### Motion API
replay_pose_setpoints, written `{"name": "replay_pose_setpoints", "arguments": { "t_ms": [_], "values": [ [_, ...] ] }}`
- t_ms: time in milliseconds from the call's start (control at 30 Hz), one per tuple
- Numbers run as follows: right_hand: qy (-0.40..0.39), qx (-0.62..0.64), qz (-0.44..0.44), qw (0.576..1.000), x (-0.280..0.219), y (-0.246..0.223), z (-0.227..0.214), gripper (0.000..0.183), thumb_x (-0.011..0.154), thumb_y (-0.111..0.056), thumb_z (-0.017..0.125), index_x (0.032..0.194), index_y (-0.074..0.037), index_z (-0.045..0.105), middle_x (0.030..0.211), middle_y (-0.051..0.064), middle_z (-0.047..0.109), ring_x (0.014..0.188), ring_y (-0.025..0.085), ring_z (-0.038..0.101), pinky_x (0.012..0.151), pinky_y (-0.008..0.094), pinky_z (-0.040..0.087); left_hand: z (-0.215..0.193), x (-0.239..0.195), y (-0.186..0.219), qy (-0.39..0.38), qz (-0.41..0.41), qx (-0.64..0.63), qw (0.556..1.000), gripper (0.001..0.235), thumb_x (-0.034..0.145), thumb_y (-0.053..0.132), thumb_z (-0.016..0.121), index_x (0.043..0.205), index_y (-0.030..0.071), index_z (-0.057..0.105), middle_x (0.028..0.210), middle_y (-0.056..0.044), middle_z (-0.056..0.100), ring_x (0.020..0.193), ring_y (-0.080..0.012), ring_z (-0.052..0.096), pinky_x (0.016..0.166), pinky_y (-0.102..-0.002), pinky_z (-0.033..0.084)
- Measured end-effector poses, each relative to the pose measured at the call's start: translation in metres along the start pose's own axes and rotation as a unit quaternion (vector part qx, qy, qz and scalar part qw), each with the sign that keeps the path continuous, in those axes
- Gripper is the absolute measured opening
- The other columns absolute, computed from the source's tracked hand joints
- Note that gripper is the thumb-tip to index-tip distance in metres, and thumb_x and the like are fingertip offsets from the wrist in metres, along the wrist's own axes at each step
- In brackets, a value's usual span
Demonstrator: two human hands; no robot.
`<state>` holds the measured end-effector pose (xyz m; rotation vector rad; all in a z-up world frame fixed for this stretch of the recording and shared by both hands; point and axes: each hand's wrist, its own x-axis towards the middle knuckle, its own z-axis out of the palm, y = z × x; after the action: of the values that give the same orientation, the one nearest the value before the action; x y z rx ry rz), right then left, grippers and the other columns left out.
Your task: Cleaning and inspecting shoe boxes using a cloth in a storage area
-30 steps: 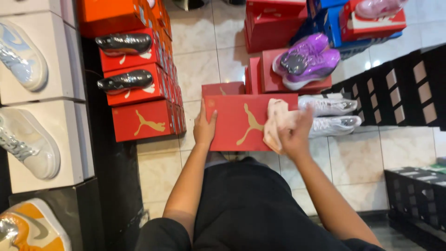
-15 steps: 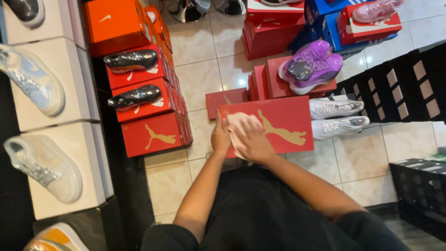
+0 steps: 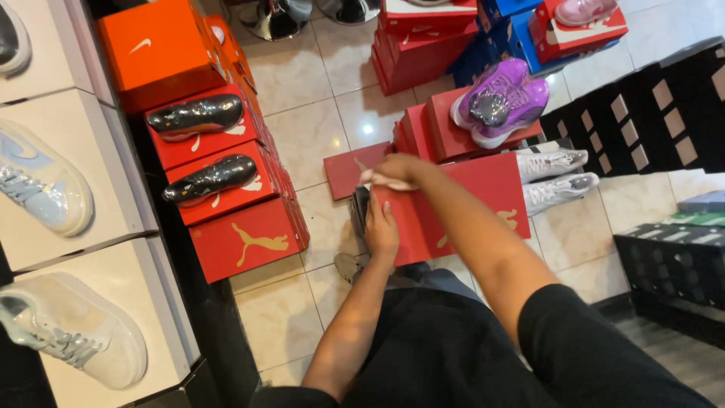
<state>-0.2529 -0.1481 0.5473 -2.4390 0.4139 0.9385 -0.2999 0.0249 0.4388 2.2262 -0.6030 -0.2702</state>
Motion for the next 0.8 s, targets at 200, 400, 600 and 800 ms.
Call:
{"name": "replay_pose_setpoints", "arguments": {
  "t_ms": [200,400,600,800],
  "values": [
    [0.053,0.105,0.096,0.988,0.018,0.072,0.028,0.052,0.090,-0.062,0.040,0.123,-0.037,0.072,0.129,0.004,0.071,0.127,0.030,0.062,0.109,0.045,0.046,-0.041,0.004,0.037,0.010,-0.011,-0.043,0.999,0.056,0.104,0.025,0.052,0.159,0.022,0.037,0.134,-0.026,0.063,0.107,-0.0493,0.067,0.081,-0.059,0.057],
    [0.101,0.031,0.167,0.980,-0.077,0.227,0.032,0.050,0.089,-0.063,0.038,0.120,-0.045,0.072,0.126,0.000,0.073,0.125,0.030,0.064,0.107,0.048,0.048,-0.030,-0.003,0.013,-0.026,-0.037,-0.005,0.999,0.057,0.107,0.027,0.048,0.161,0.036,0.031,0.133,-0.023,0.065,0.111,-0.0466,0.066,0.088,-0.055,0.056],
    [0.448,-0.010,-0.050,0.892,-0.102,0.148,0.069,0.054,0.085,-0.023,0.057,0.137,-0.008,0.060,0.141,0.025,0.050,0.126,0.051,0.052,0.103,0.054,0.044,-0.031,0.008,0.038,-0.022,-0.082,0.100,0.991,0.052,0.110,0.032,0.041,0.160,0.041,0.030,0.126,-0.019,0.070,0.107,-0.0455,0.069,0.088,-0.058,0.056],
    [0.404,-0.112,-0.352,0.837,-0.118,0.072,0.173,0.068,0.089,-0.035,0.048,0.156,-0.022,0.043,0.164,0.015,0.035,0.148,0.043,0.034,0.117,0.055,0.030,-0.028,0.004,0.037,0.000,-0.126,0.139,0.982,0.051,0.110,0.036,0.037,0.160,0.043,0.028,0.116,-0.021,0.072,0.102,-0.0477,0.070,0.087,-0.060,0.055]
  ]
}}
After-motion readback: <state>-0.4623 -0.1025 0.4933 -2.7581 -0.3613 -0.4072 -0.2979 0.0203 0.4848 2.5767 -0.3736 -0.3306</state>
